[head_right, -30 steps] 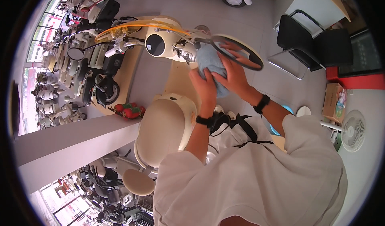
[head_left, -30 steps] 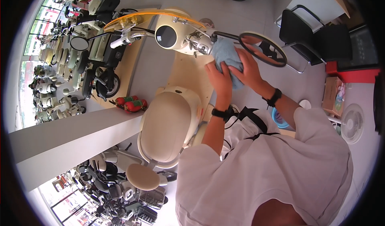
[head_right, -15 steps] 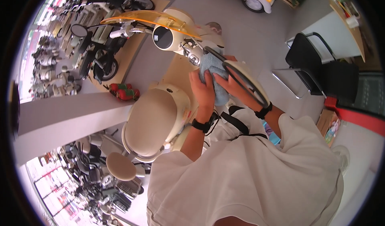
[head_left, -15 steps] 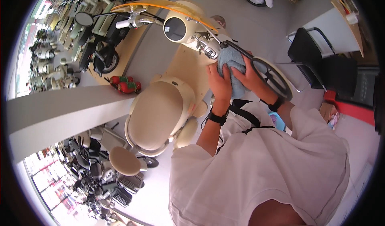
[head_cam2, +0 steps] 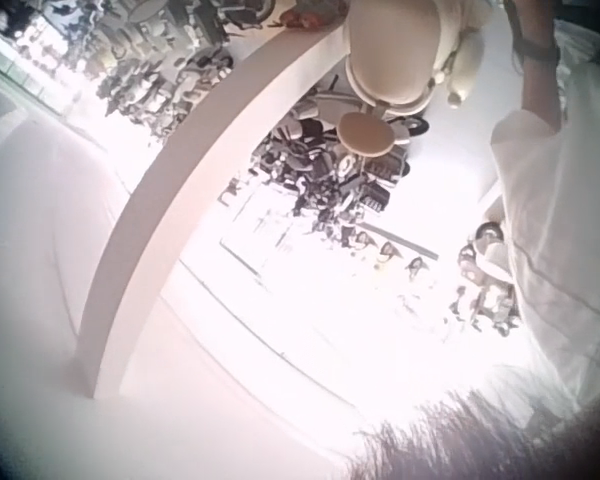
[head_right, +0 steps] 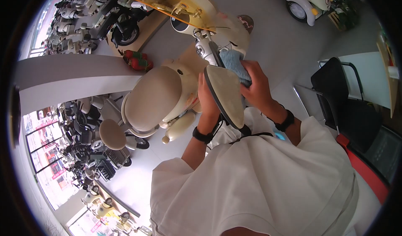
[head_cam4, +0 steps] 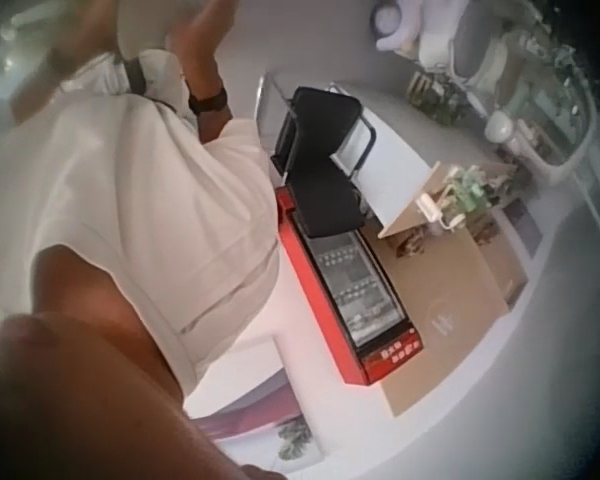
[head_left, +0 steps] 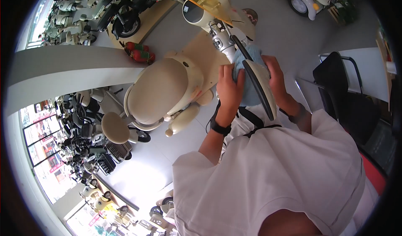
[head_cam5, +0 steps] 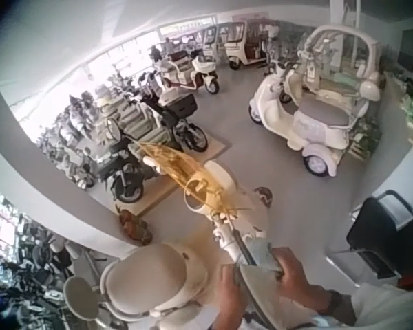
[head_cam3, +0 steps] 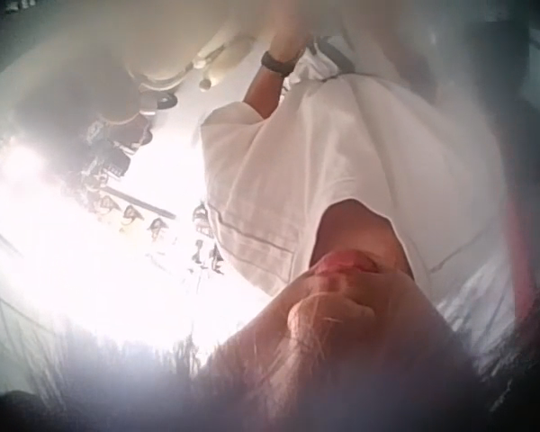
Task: The person wipes the seats, handlebars, mirrors, baskets, and footboards of multiple scooters using a blue cloth.
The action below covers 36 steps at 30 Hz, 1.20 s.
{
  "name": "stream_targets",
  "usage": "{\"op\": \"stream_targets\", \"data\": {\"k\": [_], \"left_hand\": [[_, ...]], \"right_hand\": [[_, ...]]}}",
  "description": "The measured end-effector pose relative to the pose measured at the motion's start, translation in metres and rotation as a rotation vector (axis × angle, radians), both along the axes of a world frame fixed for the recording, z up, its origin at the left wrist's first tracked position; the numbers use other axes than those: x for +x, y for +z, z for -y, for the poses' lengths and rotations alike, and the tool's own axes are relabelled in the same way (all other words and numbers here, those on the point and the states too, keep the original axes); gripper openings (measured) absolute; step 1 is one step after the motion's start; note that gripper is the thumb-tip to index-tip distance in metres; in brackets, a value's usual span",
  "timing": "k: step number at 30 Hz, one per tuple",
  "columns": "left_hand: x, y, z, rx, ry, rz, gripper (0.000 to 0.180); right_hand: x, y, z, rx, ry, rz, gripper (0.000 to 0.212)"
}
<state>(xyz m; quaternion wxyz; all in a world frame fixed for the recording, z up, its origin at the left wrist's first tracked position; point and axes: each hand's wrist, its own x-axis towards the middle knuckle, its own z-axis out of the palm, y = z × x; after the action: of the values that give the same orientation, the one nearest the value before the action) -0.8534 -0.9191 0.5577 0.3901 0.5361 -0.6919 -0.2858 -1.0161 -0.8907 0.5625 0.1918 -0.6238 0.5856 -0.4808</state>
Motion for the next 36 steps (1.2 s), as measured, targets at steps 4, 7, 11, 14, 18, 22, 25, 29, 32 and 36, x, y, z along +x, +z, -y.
{"op": "stream_targets", "data": {"k": [4,7,11,14,18,22,25,29,32,36], "left_hand": [[-0.015,-0.012,0.006,0.134,0.151,-0.044,0.027],[-0.014,-0.022,-0.004,0.139,0.150,-0.160,0.028],[-0.002,-0.038,-0.017,0.195,0.097,-0.198,0.029],[0.002,-0.016,-0.016,0.200,0.033,-0.181,0.031],[0.005,-0.013,-0.021,0.078,-0.061,-0.018,0.032],[0.008,-0.013,-0.022,0.071,-0.064,-0.058,0.032],[0.014,-0.017,-0.021,0.069,-0.093,-0.073,0.032],[0.008,-0.029,-0.017,0.012,-0.164,-0.157,0.031],[0.017,-0.066,-0.028,0.363,-0.087,-0.571,0.032],[0.028,-0.033,-0.031,0.108,-0.181,-0.027,0.037]], "right_hand": [[0.000,-0.011,0.017,0.091,-0.005,-0.029,0.043],[0.000,-0.019,0.004,0.175,0.029,0.002,0.039],[-0.002,-0.021,-0.009,0.217,0.081,0.022,0.038],[-0.003,-0.022,-0.018,0.255,0.091,0.044,0.041],[-0.004,-0.031,-0.027,0.239,0.096,0.105,0.039],[0.001,-0.031,-0.030,0.248,0.060,0.112,0.039],[0.008,-0.028,-0.030,0.271,0.015,0.130,0.040],[0.000,-0.031,-0.036,0.209,0.000,0.111,0.043],[0.000,-0.013,-0.028,0.247,0.066,0.042,0.046],[-0.017,-0.014,-0.016,0.292,0.218,-0.021,0.049]]}}
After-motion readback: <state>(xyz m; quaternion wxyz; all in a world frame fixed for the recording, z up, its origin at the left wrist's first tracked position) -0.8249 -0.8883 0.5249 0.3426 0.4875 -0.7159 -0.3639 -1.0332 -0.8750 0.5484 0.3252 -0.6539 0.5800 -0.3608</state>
